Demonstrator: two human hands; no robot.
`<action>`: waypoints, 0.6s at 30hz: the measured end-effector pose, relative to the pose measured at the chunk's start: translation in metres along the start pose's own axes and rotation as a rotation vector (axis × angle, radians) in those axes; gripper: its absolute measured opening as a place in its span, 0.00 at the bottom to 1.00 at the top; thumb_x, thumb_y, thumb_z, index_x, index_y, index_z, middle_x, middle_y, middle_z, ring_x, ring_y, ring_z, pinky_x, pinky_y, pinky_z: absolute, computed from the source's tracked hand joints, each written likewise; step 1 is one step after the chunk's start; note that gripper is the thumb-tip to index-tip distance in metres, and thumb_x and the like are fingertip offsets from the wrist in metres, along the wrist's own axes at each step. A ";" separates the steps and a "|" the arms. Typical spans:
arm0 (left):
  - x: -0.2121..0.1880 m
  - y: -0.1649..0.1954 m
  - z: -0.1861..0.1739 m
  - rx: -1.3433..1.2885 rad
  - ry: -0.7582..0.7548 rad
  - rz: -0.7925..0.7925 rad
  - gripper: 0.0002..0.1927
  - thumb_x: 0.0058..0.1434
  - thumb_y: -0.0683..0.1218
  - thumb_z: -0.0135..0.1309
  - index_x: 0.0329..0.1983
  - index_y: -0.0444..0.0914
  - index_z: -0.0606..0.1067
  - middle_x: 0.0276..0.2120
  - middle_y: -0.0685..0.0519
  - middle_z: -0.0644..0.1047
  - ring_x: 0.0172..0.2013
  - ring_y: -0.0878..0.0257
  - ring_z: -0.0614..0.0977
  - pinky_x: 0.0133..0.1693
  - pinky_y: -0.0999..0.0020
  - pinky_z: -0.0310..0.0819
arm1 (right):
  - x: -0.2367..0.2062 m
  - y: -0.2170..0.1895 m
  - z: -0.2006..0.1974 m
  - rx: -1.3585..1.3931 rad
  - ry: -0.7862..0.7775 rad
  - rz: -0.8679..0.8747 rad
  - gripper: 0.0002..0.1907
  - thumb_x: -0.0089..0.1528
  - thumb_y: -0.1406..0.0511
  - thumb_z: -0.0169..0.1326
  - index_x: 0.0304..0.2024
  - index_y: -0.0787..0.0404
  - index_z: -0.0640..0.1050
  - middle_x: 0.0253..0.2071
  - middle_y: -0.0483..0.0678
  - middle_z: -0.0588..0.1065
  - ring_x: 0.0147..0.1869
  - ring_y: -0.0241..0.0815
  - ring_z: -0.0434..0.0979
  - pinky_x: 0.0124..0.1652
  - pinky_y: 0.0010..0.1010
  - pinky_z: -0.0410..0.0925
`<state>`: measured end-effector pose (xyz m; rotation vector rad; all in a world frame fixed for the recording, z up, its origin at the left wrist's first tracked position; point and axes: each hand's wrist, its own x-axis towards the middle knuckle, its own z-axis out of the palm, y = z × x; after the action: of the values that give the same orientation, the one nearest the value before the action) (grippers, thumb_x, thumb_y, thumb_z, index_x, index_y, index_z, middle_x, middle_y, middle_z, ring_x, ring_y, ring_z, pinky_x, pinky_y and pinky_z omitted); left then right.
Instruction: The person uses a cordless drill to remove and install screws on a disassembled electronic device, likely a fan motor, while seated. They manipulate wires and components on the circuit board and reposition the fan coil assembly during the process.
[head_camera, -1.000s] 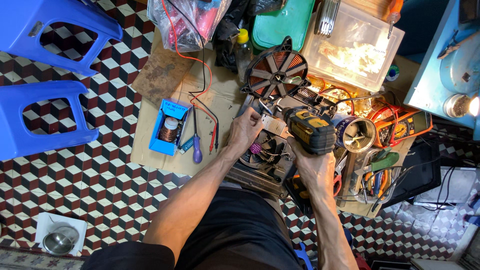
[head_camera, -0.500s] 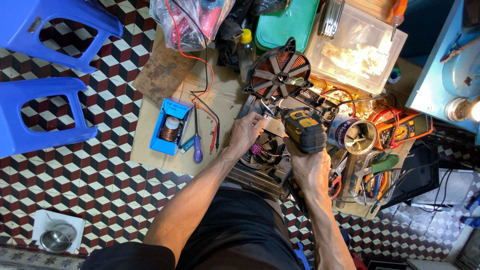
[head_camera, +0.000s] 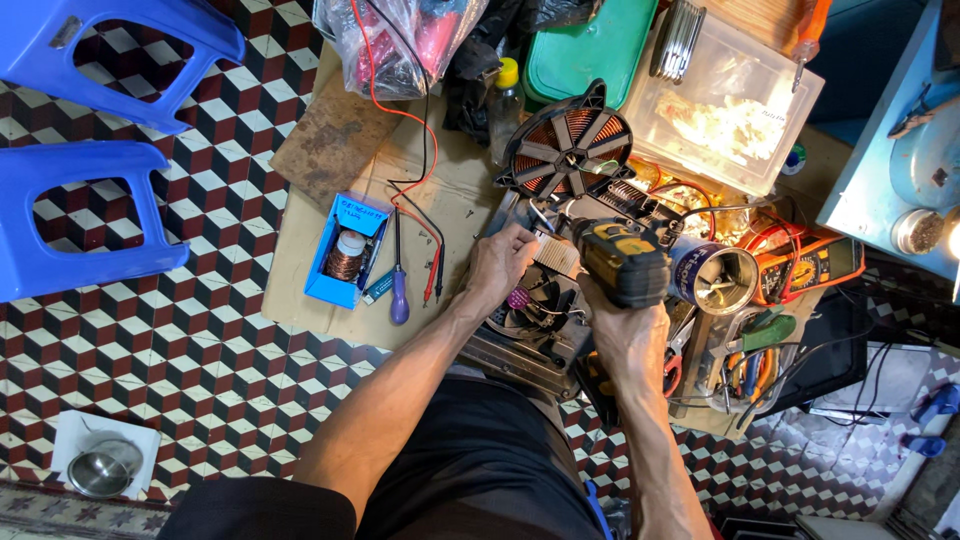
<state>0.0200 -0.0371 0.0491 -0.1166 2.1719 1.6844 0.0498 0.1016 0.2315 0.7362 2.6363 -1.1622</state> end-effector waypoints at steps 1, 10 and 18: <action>0.000 -0.002 0.001 -0.017 0.007 0.015 0.08 0.64 0.43 0.57 0.42 0.34 0.78 0.28 0.49 0.83 0.28 0.67 0.84 0.28 0.69 0.78 | 0.001 0.001 -0.001 -0.040 -0.037 0.087 0.24 0.60 0.56 0.61 0.56 0.60 0.78 0.37 0.52 0.82 0.32 0.43 0.81 0.34 0.37 0.76; 0.005 -0.002 0.013 0.053 0.212 0.116 0.05 0.63 0.41 0.53 0.41 0.36 0.76 0.32 0.52 0.81 0.27 0.65 0.81 0.24 0.66 0.76 | 0.030 0.013 0.003 0.018 -0.086 0.028 0.23 0.61 0.58 0.63 0.54 0.64 0.78 0.36 0.51 0.80 0.27 0.39 0.77 0.28 0.36 0.75; 0.029 0.018 0.022 0.309 -0.133 -0.277 0.09 0.72 0.46 0.44 0.47 0.37 0.72 0.24 0.49 0.80 0.25 0.58 0.83 0.30 0.56 0.76 | 0.018 -0.011 -0.008 -0.040 -0.072 0.262 0.26 0.59 0.55 0.63 0.54 0.62 0.79 0.31 0.51 0.79 0.22 0.39 0.75 0.25 0.34 0.71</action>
<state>-0.0063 -0.0065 0.0512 -0.2030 2.1713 1.1608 0.0289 0.1076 0.2375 0.9780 2.4080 -1.0391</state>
